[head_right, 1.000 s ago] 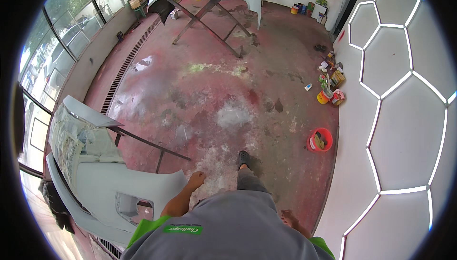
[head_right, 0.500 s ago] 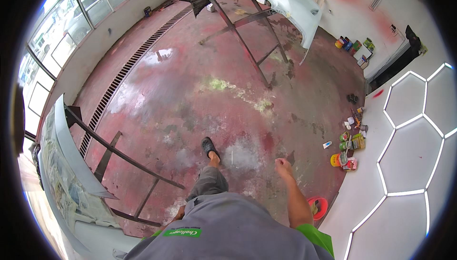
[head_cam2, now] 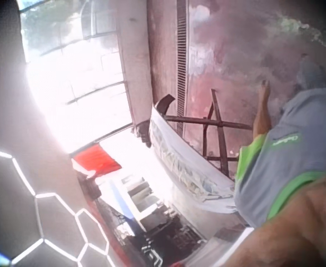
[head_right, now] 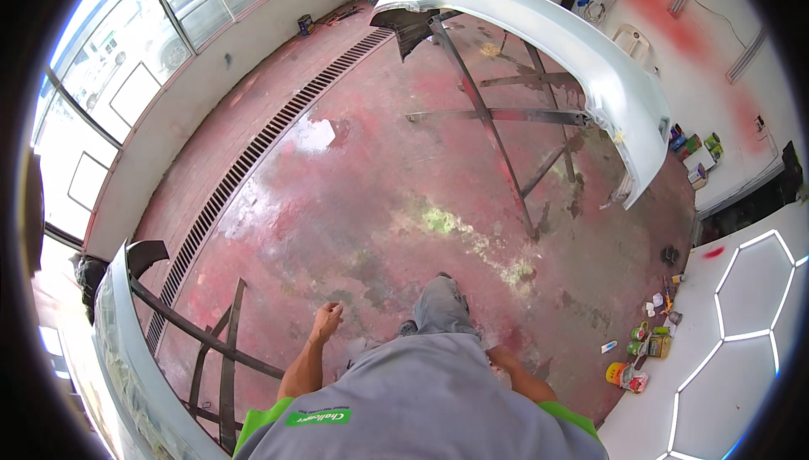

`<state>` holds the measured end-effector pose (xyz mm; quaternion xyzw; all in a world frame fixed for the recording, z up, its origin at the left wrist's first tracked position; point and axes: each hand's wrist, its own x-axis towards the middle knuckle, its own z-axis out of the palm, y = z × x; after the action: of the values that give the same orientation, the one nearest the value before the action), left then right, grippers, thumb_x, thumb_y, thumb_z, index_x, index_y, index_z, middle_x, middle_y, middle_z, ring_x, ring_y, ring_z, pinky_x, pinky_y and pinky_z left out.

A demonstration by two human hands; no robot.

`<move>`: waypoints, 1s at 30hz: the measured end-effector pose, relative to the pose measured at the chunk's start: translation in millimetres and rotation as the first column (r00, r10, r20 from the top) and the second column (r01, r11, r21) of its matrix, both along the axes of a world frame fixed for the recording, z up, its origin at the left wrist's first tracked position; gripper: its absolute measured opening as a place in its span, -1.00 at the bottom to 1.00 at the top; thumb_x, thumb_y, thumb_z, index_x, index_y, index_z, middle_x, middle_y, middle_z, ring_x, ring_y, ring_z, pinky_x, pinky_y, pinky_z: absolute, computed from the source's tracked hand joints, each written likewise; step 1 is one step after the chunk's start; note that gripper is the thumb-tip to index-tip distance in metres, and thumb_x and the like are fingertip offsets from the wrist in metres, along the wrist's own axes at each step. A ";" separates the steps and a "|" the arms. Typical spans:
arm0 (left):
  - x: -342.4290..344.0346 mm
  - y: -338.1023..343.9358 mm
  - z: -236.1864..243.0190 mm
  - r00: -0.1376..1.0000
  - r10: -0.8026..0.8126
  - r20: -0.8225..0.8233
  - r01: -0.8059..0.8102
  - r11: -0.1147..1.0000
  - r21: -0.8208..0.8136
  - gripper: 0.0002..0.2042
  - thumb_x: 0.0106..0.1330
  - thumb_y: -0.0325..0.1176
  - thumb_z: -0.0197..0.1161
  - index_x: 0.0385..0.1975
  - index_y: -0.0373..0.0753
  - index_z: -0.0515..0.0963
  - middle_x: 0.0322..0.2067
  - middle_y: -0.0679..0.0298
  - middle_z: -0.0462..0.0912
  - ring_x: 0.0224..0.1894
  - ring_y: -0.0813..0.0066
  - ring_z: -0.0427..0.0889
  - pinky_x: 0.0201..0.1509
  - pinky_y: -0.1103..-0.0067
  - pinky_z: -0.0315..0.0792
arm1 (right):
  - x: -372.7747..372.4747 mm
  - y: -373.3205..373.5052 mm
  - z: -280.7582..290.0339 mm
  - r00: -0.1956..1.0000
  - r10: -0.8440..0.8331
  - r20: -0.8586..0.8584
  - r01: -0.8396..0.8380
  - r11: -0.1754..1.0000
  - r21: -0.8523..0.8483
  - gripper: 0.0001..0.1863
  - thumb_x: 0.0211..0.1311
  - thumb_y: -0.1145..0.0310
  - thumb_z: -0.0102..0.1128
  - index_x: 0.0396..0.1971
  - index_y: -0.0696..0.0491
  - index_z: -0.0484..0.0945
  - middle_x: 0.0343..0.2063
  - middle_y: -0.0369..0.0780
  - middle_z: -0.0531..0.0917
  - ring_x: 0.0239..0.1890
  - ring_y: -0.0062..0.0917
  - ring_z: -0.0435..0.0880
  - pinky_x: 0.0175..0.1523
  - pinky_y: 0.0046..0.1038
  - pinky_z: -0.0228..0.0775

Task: The person walks into a workshop, picks up a newspaper, and then sits on the floor to mix red paint. They open a paint can, stir the contents, and pour the paint into a rectangular container. They then add thinner from a yellow can and continue mixing.

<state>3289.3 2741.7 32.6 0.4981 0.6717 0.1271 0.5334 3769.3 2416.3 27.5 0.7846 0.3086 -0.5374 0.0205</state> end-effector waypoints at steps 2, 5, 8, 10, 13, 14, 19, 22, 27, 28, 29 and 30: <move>43.8 75.8 1.6 0.998 -0.013 0.059 0.008 0.997 0.078 -0.48 0.41 -0.10 0.20 0.16 -0.44 0.60 -0.16 0.01 0.79 -0.22 0.31 0.78 -0.09 0.41 0.60 | 41.1 56.8 -30.1 0.999 0.009 -0.034 -0.007 0.999 0.050 -0.60 0.46 0.05 0.15 -0.02 0.07 0.69 -0.25 -0.20 0.75 -0.29 -0.40 0.80 -0.31 -0.30 0.57; 79.2 161.6 -0.3 0.997 0.023 0.076 -0.030 0.995 0.092 -0.46 0.42 -0.09 0.21 0.20 -0.43 0.57 -0.18 0.00 0.78 -0.22 0.31 0.78 -0.10 0.41 0.60 | 85.2 191.2 -42.5 0.940 -0.316 -0.126 0.314 0.949 -0.038 -0.60 0.45 0.04 0.17 -0.03 0.06 0.69 -0.33 -0.22 0.75 -0.30 -0.41 0.79 -0.33 -0.33 0.54; 104.0 201.3 -24.1 0.992 0.119 0.053 -0.115 0.992 -0.059 -0.46 0.41 -0.10 0.23 0.21 -0.44 0.56 -0.16 0.01 0.78 -0.22 0.30 0.78 -0.08 0.39 0.61 | 143.1 329.5 -38.1 0.942 -0.333 -0.036 0.335 0.937 0.099 -0.60 0.43 0.04 0.21 -0.02 0.05 0.70 -0.37 -0.24 0.76 -0.31 -0.42 0.78 -0.29 -0.31 0.55; 124.6 213.3 -35.4 0.985 0.175 -0.002 -0.166 0.935 -0.314 -0.47 0.40 -0.13 0.24 0.19 -0.47 0.56 -0.15 0.00 0.78 -0.19 0.24 0.78 -0.07 0.38 0.61 | 185.7 411.4 -30.1 0.942 -0.335 0.003 0.330 0.929 0.168 -0.61 0.42 0.05 0.25 -0.02 0.05 0.69 -0.33 -0.26 0.76 -0.32 -0.47 0.76 -0.25 -0.33 0.56; 40.4 210.9 -82.4 0.978 -0.126 -0.168 0.110 0.989 -0.102 -0.50 0.40 -0.16 0.26 0.15 -0.48 0.57 -0.18 0.02 0.77 -0.17 0.17 0.76 -0.09 0.38 0.60 | 182.9 591.5 -3.8 0.994 -0.111 0.013 0.104 0.958 0.267 -0.59 0.43 0.05 0.27 0.00 0.09 0.66 -0.26 -0.28 0.75 -0.33 -0.53 0.74 -0.23 -0.36 0.56; 63.4 223.1 -75.6 0.993 -0.012 -0.116 -0.010 0.983 -0.182 -0.50 0.40 -0.16 0.26 0.15 -0.48 0.58 -0.19 0.03 0.77 -0.18 0.18 0.76 -0.11 0.39 0.60 | 196.0 635.8 22.4 0.991 -0.136 0.009 0.128 0.949 0.289 -0.59 0.44 0.05 0.27 0.01 0.08 0.66 -0.27 -0.29 0.75 -0.35 -0.56 0.73 -0.24 -0.38 0.56; 92.9 309.8 -46.3 0.979 0.180 -0.095 -0.202 0.922 -0.330 -0.51 0.40 -0.17 0.26 0.14 -0.47 0.58 -0.22 0.07 0.75 -0.23 0.23 0.75 -0.19 0.41 0.57 | 207.0 870.3 78.6 0.924 -0.268 -0.271 0.358 0.857 0.371 -0.64 0.51 0.07 0.22 0.06 0.03 0.60 -0.22 -0.32 0.71 -0.30 -0.66 0.69 -0.26 -0.50 0.52; 94.6 385.4 -60.7 0.980 0.176 -0.097 -0.199 0.916 -0.347 -0.52 0.40 -0.17 0.27 0.14 -0.46 0.58 -0.23 0.09 0.74 -0.26 0.25 0.74 -0.24 0.42 0.56 | 203.6 1010.9 91.2 0.804 -0.335 -0.491 0.552 0.726 0.410 -0.60 0.50 0.03 0.24 0.11 -0.01 0.54 -0.16 -0.32 0.70 -0.22 -0.61 0.70 -0.20 -0.47 0.55; 64.3 550.8 -71.8 0.982 0.138 -0.126 -0.172 0.929 -0.329 -0.53 0.41 -0.17 0.27 0.13 -0.45 0.58 -0.26 0.13 0.73 -0.31 0.30 0.73 -0.33 0.44 0.53 | 191.2 1199.2 125.3 0.598 -0.375 -0.708 0.783 0.459 0.419 -0.63 0.49 0.00 0.26 0.04 -0.06 0.53 -0.16 -0.31 0.70 -0.21 -0.55 0.71 -0.10 -0.39 0.56; 51.4 589.0 -67.1 0.979 0.155 -0.132 -0.190 0.927 -0.322 -0.54 0.41 -0.18 0.27 0.12 -0.45 0.58 -0.27 0.14 0.72 -0.32 0.31 0.73 -0.34 0.44 0.52 | 189.9 1224.4 133.1 0.571 -0.398 -0.718 0.811 0.410 0.418 -0.64 0.49 -0.01 0.25 0.02 -0.06 0.53 -0.16 -0.30 0.70 -0.21 -0.55 0.71 -0.10 -0.38 0.56; 45.2 635.0 -61.7 0.975 0.186 -0.120 -0.215 0.922 -0.322 -0.54 0.41 -0.18 0.27 0.12 -0.45 0.58 -0.27 0.15 0.72 -0.33 0.32 0.73 -0.36 0.45 0.52 | 197.5 1251.0 141.9 0.548 -0.420 -0.723 0.833 0.354 0.426 -0.64 0.49 -0.02 0.25 0.01 -0.06 0.53 -0.15 -0.30 0.70 -0.21 -0.54 0.71 -0.09 -0.36 0.55; 35.9 682.1 -52.1 0.970 0.215 -0.110 -0.239 0.918 -0.316 -0.54 0.41 -0.18 0.28 0.12 -0.45 0.58 -0.28 0.15 0.72 -0.34 0.33 0.72 -0.38 0.45 0.51 | 205.8 1271.7 146.3 0.533 -0.440 -0.723 0.845 0.315 0.432 -0.59 0.49 -0.03 0.25 0.06 -0.05 0.51 -0.15 -0.29 0.70 -0.22 -0.55 0.72 -0.10 -0.37 0.55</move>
<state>3325.1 3423.8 -19.5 0.3256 0.7557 0.0566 0.5654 3975.1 3688.0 173.8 0.6108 0.1384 -0.4898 -0.6066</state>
